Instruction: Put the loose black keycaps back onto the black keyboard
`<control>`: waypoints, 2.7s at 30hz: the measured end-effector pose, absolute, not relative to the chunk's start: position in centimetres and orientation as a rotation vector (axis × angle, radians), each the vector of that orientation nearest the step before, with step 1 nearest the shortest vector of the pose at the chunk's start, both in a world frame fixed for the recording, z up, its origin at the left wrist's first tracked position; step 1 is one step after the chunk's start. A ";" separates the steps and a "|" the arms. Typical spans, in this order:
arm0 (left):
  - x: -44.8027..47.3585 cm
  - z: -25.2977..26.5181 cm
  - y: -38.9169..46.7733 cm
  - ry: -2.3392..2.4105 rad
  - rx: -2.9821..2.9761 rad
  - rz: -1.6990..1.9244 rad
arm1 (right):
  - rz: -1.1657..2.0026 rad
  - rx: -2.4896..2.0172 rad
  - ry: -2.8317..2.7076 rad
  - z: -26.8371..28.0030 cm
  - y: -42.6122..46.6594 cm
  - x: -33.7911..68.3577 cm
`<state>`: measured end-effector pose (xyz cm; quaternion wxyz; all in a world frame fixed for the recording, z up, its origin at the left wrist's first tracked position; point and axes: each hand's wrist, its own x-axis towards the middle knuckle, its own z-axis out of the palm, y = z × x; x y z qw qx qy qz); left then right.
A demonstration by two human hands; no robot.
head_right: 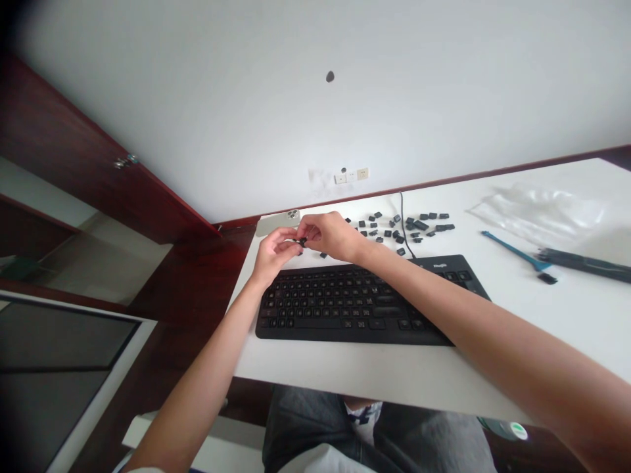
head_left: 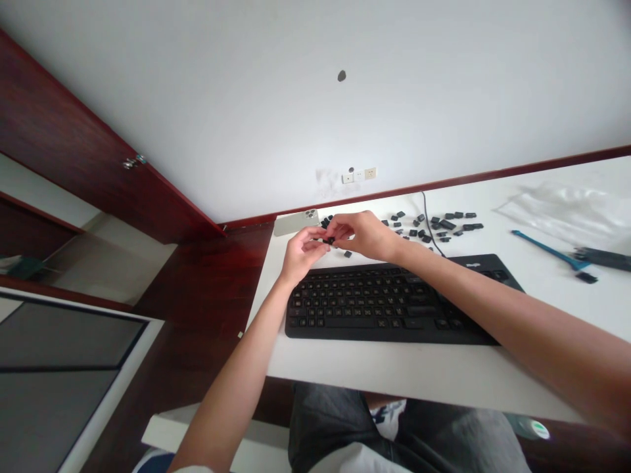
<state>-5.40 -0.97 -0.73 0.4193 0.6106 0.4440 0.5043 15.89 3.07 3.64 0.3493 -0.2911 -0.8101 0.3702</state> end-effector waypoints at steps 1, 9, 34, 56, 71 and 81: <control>-5.4 -0.8 -0.9 1.105 1.509 1.260 | 0.948 -0.750 -2.106 3.6 3.1 15.9; -4.9 -1.2 -0.8 1.099 1.349 1.271 | 0.910 -0.721 -2.152 3.6 3.1 15.9; -4.4 -0.3 -1.4 0.893 1.153 1.191 | 0.425 -0.614 -2.486 5.6 0.9 16.3; 1.1 1.0 0.1 0.760 1.443 0.819 | 0.494 -0.952 -2.197 2.9 -2.7 23.6; -0.2 0.8 -0.9 0.807 1.312 0.802 | 0.425 -0.783 -2.214 2.2 -3.3 22.8; 0.0 0.7 -1.2 0.703 1.104 0.798 | 0.302 -0.886 -2.093 1.9 -3.8 21.9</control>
